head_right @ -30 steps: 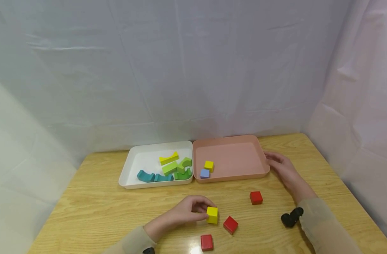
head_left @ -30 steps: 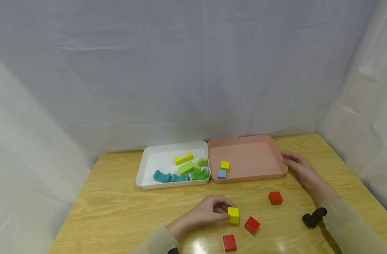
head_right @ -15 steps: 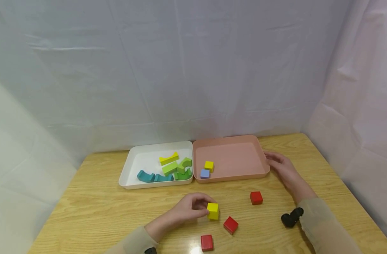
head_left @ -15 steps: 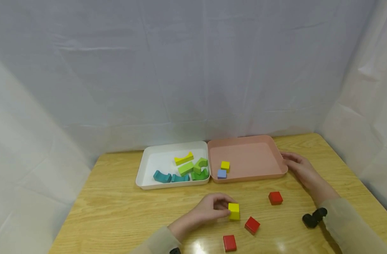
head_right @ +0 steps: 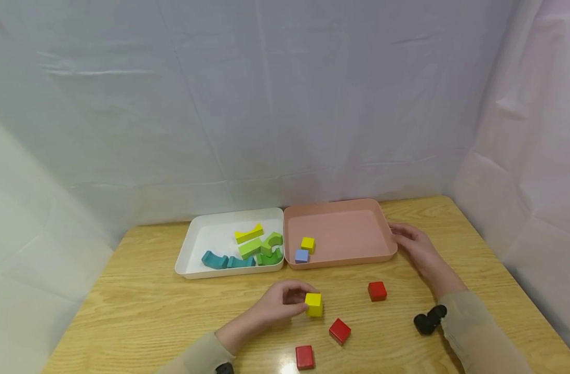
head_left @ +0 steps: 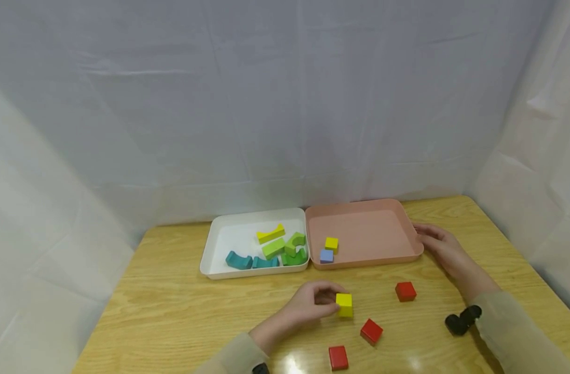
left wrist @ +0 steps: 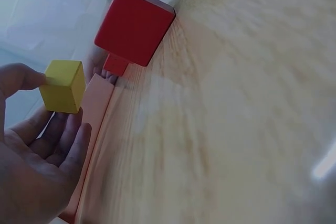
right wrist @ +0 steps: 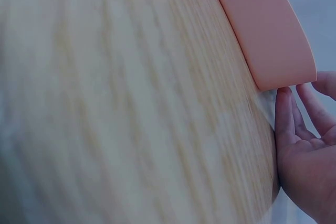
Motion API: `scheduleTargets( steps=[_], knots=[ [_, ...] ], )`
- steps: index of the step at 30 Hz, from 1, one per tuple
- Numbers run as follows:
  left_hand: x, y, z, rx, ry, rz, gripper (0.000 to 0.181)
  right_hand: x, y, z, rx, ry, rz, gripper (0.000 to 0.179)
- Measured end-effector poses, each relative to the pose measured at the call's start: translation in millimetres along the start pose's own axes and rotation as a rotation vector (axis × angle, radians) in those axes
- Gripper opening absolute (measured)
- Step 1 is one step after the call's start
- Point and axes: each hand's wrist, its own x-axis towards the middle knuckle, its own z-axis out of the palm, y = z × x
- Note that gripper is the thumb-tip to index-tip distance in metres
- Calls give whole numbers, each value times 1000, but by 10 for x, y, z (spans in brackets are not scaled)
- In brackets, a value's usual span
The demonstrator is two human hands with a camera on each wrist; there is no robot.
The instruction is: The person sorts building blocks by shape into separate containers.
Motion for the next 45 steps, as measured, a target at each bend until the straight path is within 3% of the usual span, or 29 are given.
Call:
scheduleTargets(
  steps=[15,21,31,45],
  knots=[
    [69,44,-13,20,41,50,37,20,-20,24,-42,40,12,32],
    [98,55,-18,-5,61,42,38,34,-14,15,-54,50,23,33],
    [139,75,-35,5,80,91,37,41,-15,25,-57,70,28,34],
    [258,146,-56,94,68,159,35,32,-11,24,-53,67,29,35]
  ],
)
